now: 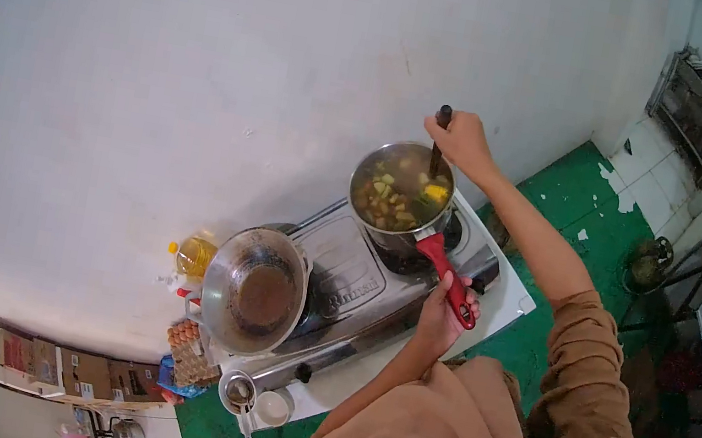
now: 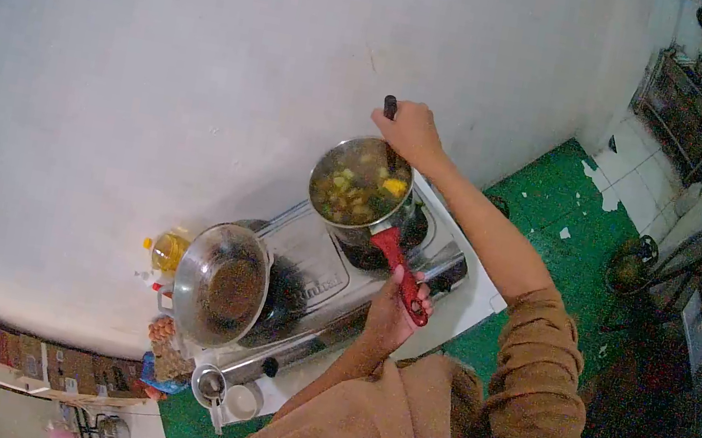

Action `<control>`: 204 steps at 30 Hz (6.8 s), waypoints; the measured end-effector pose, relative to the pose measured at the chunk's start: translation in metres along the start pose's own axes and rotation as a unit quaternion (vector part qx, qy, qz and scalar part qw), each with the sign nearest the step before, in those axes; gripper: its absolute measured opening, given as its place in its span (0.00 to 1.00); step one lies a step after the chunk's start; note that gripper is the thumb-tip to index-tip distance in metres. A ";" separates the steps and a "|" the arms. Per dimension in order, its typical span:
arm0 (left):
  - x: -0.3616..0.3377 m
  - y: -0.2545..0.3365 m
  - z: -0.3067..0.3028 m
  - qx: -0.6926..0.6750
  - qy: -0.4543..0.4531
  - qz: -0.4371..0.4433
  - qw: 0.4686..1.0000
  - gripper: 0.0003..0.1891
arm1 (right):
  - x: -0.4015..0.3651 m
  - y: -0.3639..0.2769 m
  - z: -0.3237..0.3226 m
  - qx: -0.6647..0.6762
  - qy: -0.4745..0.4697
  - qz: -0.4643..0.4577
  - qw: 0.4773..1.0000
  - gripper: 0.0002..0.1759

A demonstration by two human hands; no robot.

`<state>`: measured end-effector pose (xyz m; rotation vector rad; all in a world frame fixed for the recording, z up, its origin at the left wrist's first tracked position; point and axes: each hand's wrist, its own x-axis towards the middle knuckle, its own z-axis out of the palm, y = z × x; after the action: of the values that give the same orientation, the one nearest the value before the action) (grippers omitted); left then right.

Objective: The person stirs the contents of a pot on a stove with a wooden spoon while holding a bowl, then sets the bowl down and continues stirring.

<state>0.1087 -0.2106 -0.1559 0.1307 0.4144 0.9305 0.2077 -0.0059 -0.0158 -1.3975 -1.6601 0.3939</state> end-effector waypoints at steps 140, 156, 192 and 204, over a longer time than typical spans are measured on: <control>0.000 -0.001 -0.001 -0.013 0.001 -0.003 1.000 0.20 | -0.022 -0.055 -0.049 0.038 -0.210 -0.288 0.933 0.05; 0.000 -0.001 0.000 -0.032 0.014 -0.012 0.999 0.20 | 0.011 -0.012 0.030 -0.067 -0.223 -0.235 0.944 0.19; 0.000 0.000 0.001 -0.020 -0.004 -0.011 1.000 0.19 | -0.040 -0.079 -0.045 0.019 -0.139 -0.195 0.971 0.11; 0.001 -0.002 -0.004 -0.024 -0.026 -0.010 0.999 0.20 | -0.076 -0.088 -0.109 -0.047 -0.274 -0.366 0.888 0.07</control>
<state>0.1092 -0.2112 -0.1601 0.1071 0.3447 0.9138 0.2359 -0.1344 0.0750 -0.6377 -2.5464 0.2721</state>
